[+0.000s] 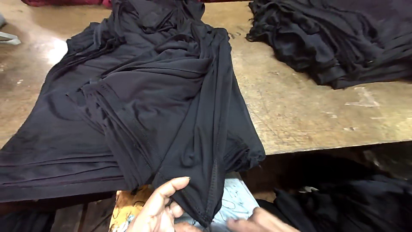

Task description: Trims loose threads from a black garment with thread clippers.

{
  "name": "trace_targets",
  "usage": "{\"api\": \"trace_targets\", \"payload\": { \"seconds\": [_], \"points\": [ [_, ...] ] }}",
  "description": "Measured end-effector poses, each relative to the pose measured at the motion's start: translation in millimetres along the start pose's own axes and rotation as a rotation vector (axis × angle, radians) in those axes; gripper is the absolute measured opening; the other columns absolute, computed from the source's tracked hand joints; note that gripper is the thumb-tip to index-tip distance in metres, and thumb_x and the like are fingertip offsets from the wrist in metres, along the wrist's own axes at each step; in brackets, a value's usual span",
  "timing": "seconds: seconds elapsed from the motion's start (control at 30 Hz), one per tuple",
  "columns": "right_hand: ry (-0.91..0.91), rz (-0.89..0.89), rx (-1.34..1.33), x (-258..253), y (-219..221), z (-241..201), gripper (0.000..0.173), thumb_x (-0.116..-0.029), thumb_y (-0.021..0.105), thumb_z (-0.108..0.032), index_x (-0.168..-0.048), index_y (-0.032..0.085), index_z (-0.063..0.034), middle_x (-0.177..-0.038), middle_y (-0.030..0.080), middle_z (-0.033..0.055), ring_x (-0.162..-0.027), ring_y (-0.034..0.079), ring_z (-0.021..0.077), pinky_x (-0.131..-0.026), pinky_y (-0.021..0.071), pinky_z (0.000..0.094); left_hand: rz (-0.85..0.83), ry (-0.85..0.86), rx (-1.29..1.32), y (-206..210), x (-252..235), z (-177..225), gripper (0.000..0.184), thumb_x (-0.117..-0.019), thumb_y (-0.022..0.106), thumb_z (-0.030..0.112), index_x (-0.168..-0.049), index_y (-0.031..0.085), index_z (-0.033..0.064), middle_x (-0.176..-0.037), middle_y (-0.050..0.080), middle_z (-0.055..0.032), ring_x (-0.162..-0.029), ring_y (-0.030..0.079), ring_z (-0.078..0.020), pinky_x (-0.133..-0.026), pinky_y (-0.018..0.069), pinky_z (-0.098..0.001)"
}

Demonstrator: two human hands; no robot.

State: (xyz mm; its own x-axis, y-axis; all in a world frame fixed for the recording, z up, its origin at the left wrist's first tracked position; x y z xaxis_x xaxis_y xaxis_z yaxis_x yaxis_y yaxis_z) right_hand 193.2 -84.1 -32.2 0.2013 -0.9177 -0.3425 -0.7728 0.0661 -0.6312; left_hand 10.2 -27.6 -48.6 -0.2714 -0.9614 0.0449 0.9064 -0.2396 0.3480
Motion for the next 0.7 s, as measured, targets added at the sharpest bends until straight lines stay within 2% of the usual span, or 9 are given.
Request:
{"api": "trace_targets", "payload": {
  "seconds": [0.07,0.17,0.3,0.5,0.6,0.7],
  "points": [
    [0.030,0.060,0.174,1.5,-7.4,10.8,0.053,-0.1087,0.040,-0.043,-0.119,0.069,-0.0002,-0.084,0.065,0.0155,-0.076,0.060,0.0257,-0.068,0.0498,0.0341,0.015,-0.002,0.030,-2.8,0.8,2.2,0.079,-0.0680,0.080,-0.023,-0.139,0.048,-0.0104,-0.134,0.061,-0.0170,-0.100,0.074,-0.0260,-0.076,0.0684,-0.0431],
    [-0.010,0.132,0.324,7.1,-9.8,13.5,0.041,-0.1087,0.046,-0.035,-0.118,0.071,-0.0032,-0.082,0.063,0.0131,-0.072,0.058,0.0245,-0.066,0.0477,0.0325,0.030,-0.014,0.041,-4.3,2.3,3.1,0.079,-0.0680,0.080,-0.022,-0.139,0.047,-0.0110,-0.136,0.061,-0.0182,-0.102,0.074,-0.0270,-0.076,0.0682,-0.0437],
    [-0.065,0.130,0.346,1.7,-2.3,-0.3,0.035,-0.1072,0.050,-0.029,-0.115,0.070,-0.0011,-0.077,0.056,0.0099,-0.071,0.052,0.0229,-0.063,0.0434,0.0304,0.055,-0.041,0.051,-3.1,4.5,2.3,0.080,-0.0675,0.081,-0.021,-0.139,0.047,-0.0116,-0.136,0.060,-0.0180,-0.101,0.074,-0.0262,-0.075,0.0683,-0.0424],
    [-0.128,0.152,0.395,-8.3,3.1,-4.8,0.032,-0.1064,0.050,-0.027,-0.102,0.071,-0.0025,-0.070,0.054,0.0071,-0.065,0.050,0.0209,-0.058,0.0400,0.0299,0.080,-0.051,0.055,-4.1,5.7,2.3,0.079,-0.0673,0.080,-0.023,-0.139,0.047,-0.0118,-0.133,0.061,-0.0190,-0.103,0.074,-0.0279,-0.074,0.0684,-0.0437],
    [-0.126,0.145,0.405,-10.0,5.9,-2.8,0.030,-0.1054,0.053,-0.025,-0.096,0.070,-0.0030,-0.068,0.055,0.0069,-0.063,0.052,0.0208,-0.056,0.0411,0.0300,0.099,-0.064,0.057,-4.3,6.5,1.6,0.080,-0.0668,0.079,-0.024,-0.138,0.047,-0.0114,-0.132,0.062,-0.0195,-0.103,0.074,-0.0286,-0.072,0.0684,-0.0431],
    [-0.099,0.131,0.391,-9.5,7.0,0.9,0.032,-0.1063,0.050,-0.026,-0.099,0.070,-0.0023,-0.070,0.057,0.0078,-0.065,0.054,0.0211,-0.058,0.0435,0.0297,0.121,-0.081,0.048,-5.6,6.3,1.6,0.081,-0.0654,0.079,-0.024,-0.138,0.046,-0.0116,-0.132,0.062,-0.0185,-0.101,0.074,-0.0272,-0.072,0.0685,-0.0421]
  ]
}}
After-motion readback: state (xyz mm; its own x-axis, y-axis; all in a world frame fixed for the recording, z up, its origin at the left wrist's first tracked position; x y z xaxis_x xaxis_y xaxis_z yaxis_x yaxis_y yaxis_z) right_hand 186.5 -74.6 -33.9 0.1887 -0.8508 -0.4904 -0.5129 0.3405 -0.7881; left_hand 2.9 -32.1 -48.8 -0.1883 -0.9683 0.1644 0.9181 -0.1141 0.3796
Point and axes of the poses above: each hand's wrist, its own x-axis away from the middle knuckle, its own y-axis out of the palm, z = x × y, the point moved 6 cm from there along -x, towards the middle knuckle
